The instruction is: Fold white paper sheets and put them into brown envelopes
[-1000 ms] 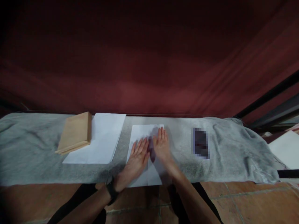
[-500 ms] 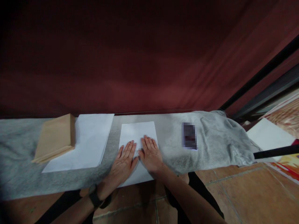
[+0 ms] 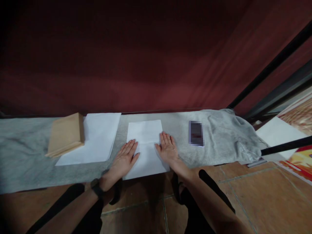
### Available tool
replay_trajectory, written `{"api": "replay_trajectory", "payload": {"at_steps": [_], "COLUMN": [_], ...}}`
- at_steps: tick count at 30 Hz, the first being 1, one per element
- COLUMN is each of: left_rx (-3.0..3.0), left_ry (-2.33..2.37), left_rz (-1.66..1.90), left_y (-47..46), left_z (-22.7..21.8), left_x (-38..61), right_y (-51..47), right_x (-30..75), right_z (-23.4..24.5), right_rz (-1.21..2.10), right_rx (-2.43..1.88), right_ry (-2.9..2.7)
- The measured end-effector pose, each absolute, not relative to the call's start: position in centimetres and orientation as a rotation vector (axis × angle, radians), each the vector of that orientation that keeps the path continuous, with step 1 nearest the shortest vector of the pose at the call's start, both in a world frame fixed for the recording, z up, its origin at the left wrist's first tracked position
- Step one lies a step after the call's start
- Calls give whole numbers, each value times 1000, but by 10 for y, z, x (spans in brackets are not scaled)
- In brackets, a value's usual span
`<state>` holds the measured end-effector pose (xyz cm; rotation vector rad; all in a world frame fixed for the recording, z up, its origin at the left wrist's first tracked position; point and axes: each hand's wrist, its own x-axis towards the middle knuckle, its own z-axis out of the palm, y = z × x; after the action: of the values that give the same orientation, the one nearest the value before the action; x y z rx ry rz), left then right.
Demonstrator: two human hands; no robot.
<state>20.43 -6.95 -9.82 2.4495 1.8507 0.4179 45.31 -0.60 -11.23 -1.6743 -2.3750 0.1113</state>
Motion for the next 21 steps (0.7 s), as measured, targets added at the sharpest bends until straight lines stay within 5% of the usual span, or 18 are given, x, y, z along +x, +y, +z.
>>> {"api": "replay_trajectory", "payload": {"at_steps": [8, 21], "left_rx": [2781, 2937], "left_ry": [1360, 1385], "left_rz": [193, 83], "left_y": [-115, -99], "left_z": [-82, -74], "left_x": [220, 235], "right_y": [-7, -7], "right_x": [451, 423], "right_z": [-104, -74], "right_rz": [106, 333], "right_rx": [-1752, -1515], "right_ry": [-2376, -2379]}}
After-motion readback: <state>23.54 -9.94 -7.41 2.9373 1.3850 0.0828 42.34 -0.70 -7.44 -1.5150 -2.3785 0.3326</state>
